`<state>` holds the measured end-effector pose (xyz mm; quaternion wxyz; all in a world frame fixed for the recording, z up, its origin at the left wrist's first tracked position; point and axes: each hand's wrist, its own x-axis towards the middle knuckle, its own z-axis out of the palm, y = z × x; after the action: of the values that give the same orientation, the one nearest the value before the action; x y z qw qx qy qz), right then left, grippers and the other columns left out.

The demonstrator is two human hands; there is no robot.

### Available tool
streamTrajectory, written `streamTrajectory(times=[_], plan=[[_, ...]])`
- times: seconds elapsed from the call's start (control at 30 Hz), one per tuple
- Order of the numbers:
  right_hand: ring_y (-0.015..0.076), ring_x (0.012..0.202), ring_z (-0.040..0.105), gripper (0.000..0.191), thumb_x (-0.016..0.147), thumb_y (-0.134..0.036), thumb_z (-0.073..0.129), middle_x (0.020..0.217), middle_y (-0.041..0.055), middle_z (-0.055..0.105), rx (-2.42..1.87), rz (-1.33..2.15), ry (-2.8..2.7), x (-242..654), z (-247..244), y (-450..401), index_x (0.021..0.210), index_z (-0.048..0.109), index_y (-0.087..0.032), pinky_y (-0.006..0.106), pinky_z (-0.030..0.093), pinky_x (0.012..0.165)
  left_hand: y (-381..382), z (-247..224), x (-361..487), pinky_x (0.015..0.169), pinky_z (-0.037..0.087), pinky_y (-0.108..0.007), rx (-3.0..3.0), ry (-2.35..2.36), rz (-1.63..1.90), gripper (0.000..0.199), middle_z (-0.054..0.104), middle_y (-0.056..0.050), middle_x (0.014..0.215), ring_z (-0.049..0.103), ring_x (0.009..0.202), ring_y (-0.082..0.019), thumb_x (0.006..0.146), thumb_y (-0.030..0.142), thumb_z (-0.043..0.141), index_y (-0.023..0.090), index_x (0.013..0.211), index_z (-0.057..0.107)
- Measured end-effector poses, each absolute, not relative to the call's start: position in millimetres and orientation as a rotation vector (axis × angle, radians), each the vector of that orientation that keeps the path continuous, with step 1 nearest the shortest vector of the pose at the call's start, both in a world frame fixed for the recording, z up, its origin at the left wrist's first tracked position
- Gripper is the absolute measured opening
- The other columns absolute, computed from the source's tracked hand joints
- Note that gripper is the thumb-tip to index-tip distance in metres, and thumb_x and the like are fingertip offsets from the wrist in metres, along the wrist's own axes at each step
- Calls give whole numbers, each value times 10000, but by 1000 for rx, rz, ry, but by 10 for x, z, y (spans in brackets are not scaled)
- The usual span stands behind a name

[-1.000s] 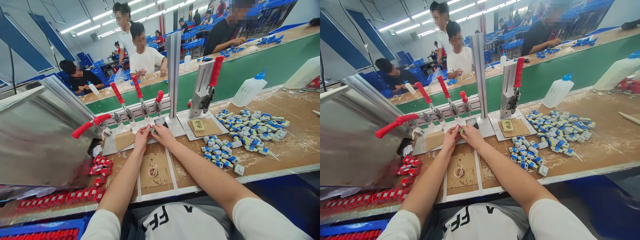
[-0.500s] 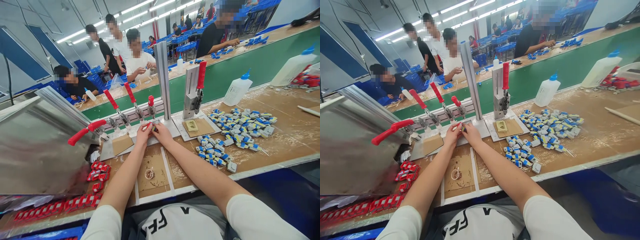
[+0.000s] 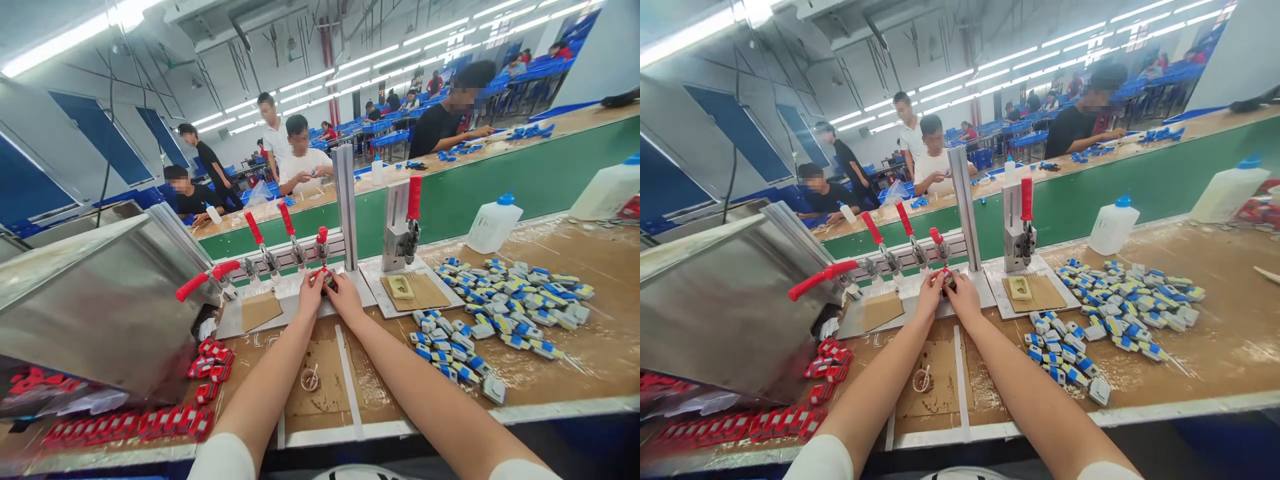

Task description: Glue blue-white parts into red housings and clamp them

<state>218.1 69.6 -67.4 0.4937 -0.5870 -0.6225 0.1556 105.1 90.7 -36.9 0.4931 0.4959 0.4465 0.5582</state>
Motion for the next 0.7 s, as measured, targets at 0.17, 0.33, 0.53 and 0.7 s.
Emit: streamTrajectory(times=[0.17, 0.33, 0.53, 0.7], plan=[[219, 830, 621, 357, 942, -282, 644, 961, 67, 667, -1469, 394, -1527, 2197, -714, 752, 1269, 700, -151, 328, 502, 766, 985, -395, 1049, 1002, 540, -390, 1320, 1151, 1323, 454, 789, -99, 1060, 729, 1016, -236, 787, 535, 852, 189, 1041, 707], [220, 901, 614, 233, 943, -209, 602, 986, 81, 671, -1499, 381, -1594, 2238, -724, 768, 1144, 703, -148, 328, 500, 852, 1050, -443, 976, 1074, 480, -399, 1438, 1258, 1271, 444, 783, -61, 1072, 690, 1078, -247, 735, 456, 906, 244, 1087, 742], [236, 927, 604, 154, 935, -173, 557, 980, 102, 654, -1512, 356, -1582, 2221, -745, 789, 1010, 689, -144, 360, 512, 903, 1148, -435, 963, 1064, 468, -387, 1592, 1305, 1194, 449, 792, -47, 1037, 697, 1009, -235, 743, 424, 902, 259, 1127, 740], [270, 947, 613, 343, 930, -210, 554, 1018, 136, 641, -1471, 321, -1418, 2297, -551, 725, 1241, 659, -112, 441, 526, 921, 1249, -398, 914, 1074, 455, -396, 1707, 1306, 1137, 438, 795, -46, 1033, 702, 1026, -252, 729, 420, 910, 274, 1112, 755]])
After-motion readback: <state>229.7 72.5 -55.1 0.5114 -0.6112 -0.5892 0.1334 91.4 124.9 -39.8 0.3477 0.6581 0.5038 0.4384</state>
